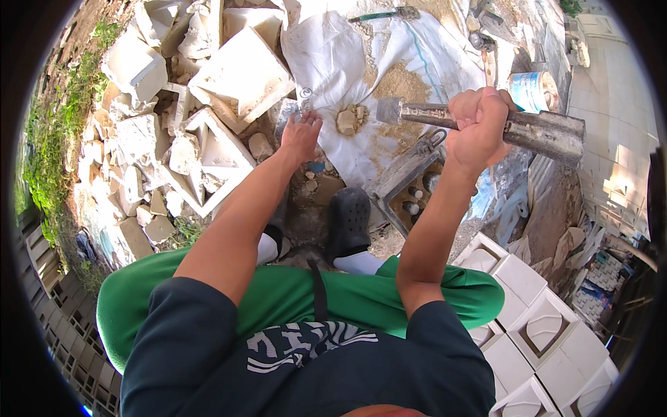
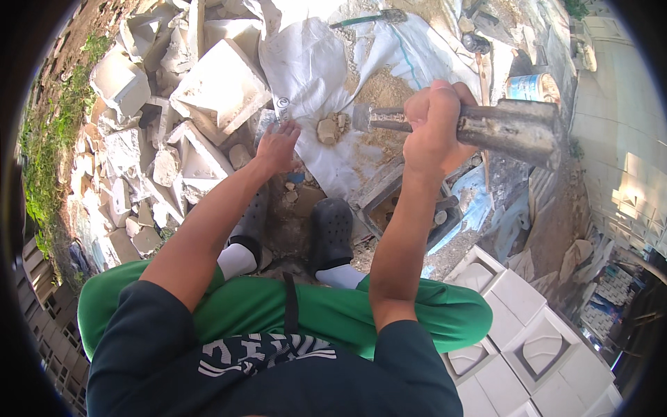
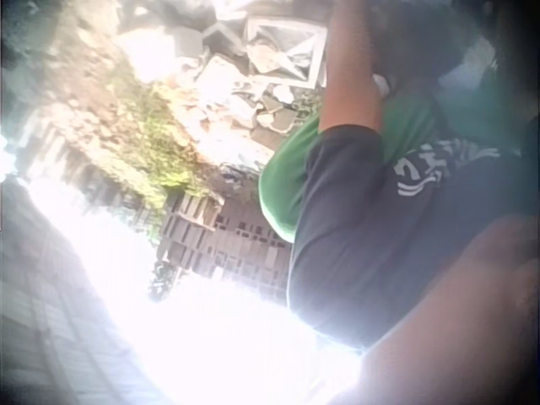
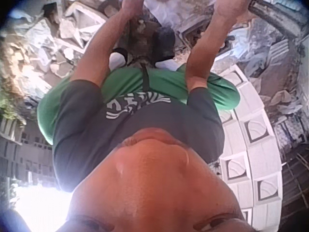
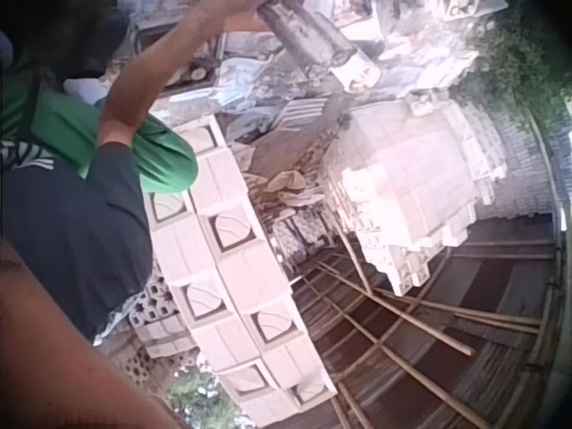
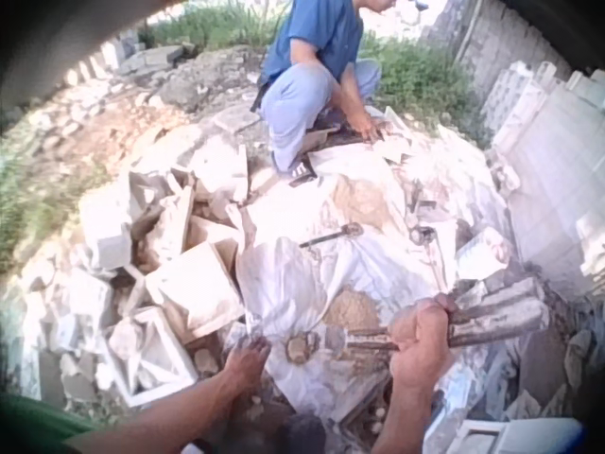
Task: The person crushes stone pieces into powder on a sheet using a metal tool and then holds a metal mold containing cylindrical specimens.
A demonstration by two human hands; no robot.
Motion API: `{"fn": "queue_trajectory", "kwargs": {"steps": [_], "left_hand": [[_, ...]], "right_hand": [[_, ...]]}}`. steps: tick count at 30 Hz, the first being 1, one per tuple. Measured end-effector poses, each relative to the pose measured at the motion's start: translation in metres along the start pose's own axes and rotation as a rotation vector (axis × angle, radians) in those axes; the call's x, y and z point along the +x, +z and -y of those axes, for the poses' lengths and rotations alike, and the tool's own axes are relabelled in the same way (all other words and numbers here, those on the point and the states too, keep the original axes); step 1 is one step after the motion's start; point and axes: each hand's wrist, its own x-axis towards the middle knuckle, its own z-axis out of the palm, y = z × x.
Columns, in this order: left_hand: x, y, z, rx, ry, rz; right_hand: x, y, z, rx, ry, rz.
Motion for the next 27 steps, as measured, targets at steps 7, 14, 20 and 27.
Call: {"fn": "queue_trajectory", "kwargs": {"steps": [7,14,20,27], "left_hand": [[0.014,-0.026,-0.007,-0.019,0.013,0.279],[0.008,-0.017,0.006,-0.045,0.005,0.226],[0.021,-0.031,-0.008,-0.047,0.000,0.302],[0.015,-0.020,0.003,-0.007,0.015,0.316]], "right_hand": [[-0.024,-0.044,-0.121,-0.149,0.120,-0.069],[-0.006,-0.001,-0.001,-0.060,0.080,-0.005],[-0.013,-0.048,-0.107,-0.243,-0.047,-0.180],[-0.007,-0.038,-0.041,-0.071,0.052,-0.012]]}}
